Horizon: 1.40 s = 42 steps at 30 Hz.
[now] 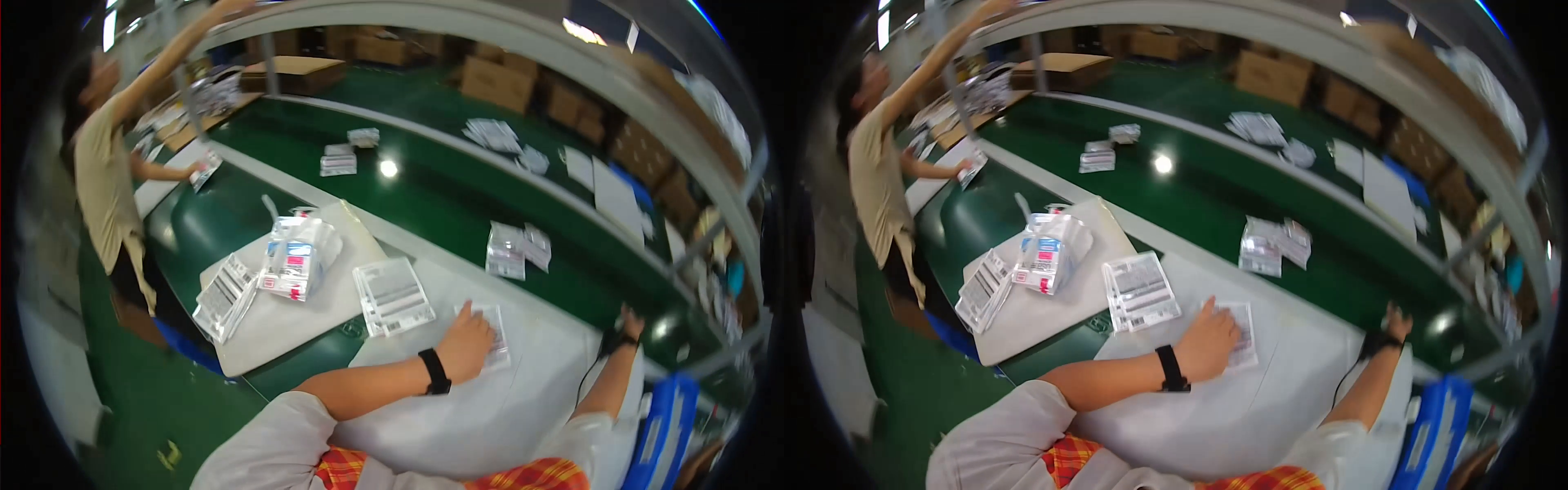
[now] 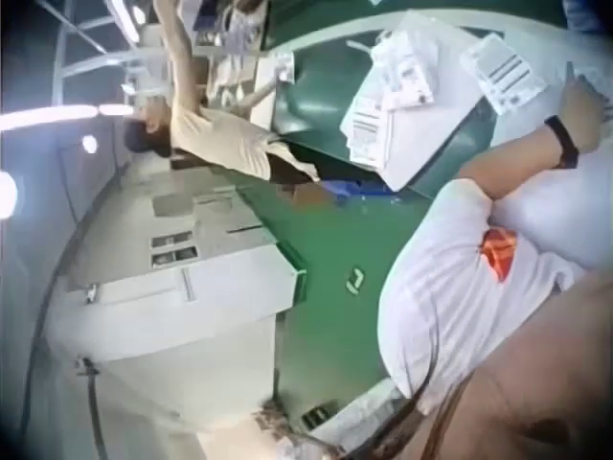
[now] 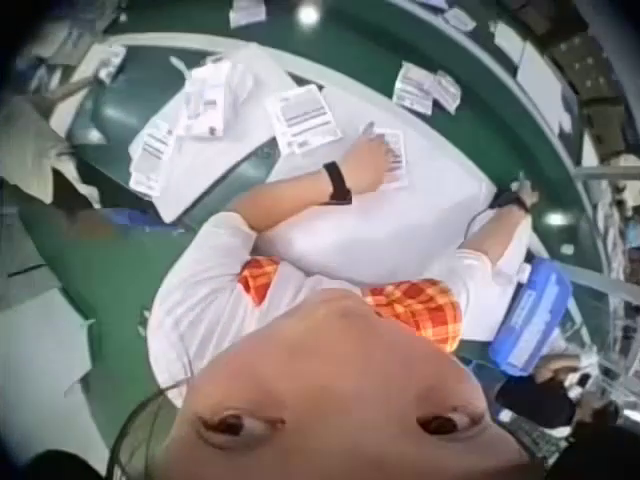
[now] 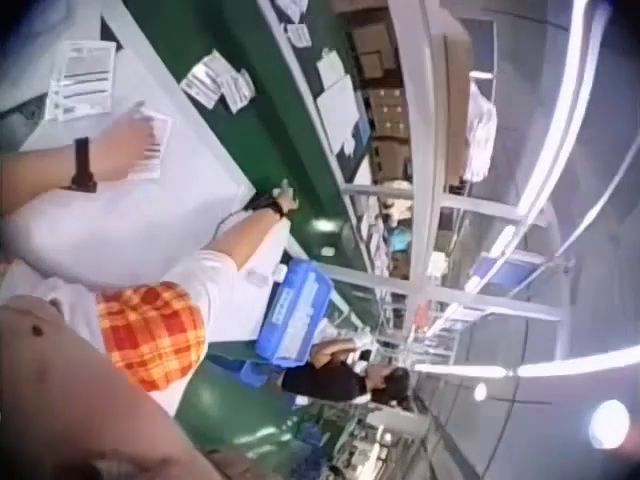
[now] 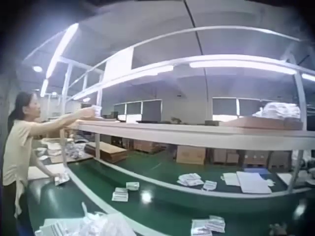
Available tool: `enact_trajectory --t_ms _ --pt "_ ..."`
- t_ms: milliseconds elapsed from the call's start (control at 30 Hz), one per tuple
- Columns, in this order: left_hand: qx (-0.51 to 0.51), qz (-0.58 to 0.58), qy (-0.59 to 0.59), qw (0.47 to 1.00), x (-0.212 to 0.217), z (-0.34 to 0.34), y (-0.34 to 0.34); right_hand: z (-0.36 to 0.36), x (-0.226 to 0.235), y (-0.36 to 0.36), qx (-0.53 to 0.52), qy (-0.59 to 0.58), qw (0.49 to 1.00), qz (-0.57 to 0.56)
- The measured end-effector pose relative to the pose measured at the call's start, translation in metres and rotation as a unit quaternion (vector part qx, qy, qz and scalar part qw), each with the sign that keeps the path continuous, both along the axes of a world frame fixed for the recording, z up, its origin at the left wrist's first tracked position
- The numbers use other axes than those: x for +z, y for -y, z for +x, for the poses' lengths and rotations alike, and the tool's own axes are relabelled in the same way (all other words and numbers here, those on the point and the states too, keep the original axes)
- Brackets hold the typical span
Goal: The person packages chargers by hand, picking up a charger and a plastic bag, sliding the charger into the bag, and folding the bag closed. The person then sets the sealed bag aside and repeats the process.
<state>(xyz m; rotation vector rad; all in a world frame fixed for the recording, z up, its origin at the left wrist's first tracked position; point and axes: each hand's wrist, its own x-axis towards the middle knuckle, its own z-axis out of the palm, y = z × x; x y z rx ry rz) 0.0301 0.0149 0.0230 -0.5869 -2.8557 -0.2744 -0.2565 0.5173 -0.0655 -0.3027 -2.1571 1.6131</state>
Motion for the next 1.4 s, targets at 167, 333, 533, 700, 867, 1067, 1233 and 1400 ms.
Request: enact_trajectory --t_ms 167,333,533,700,867,1067,1233,1400 --pt "-0.038 -0.015 0.098 0.994 0.009 -0.009 0.01 -0.013 0.024 -0.017 -0.295 -0.01 0.955 0.016" --pt "-0.049 0.041 0.103 0.993 0.013 -0.002 0.02 0.065 0.097 0.135 0.132 -0.077 0.941 -0.302" --pt "-0.014 0.137 0.049 0.989 -0.002 -0.032 0.003 0.233 0.132 0.305 0.297 0.003 0.944 -0.142" --pt "-0.081 0.183 0.033 0.979 -0.033 -0.025 0.002 0.285 0.133 0.36 0.313 0.059 0.947 0.038" --pt "-0.033 0.2 -0.024 0.979 -0.035 -0.016 0.001 0.301 0.127 0.345 0.292 0.017 0.908 0.301" --pt "-0.065 0.123 0.13 0.982 -0.009 -0.018 0.017 0.317 0.132 0.345 0.378 0.007 0.822 0.425" --pt "-0.057 0.161 0.176 0.969 0.018 0.001 0.023 0.292 0.098 0.357 0.222 0.08 0.93 0.283" --pt "0.038 0.096 0.082 0.991 -0.004 0.002 -0.004 0.28 0.107 0.355 0.312 0.099 0.922 0.207"
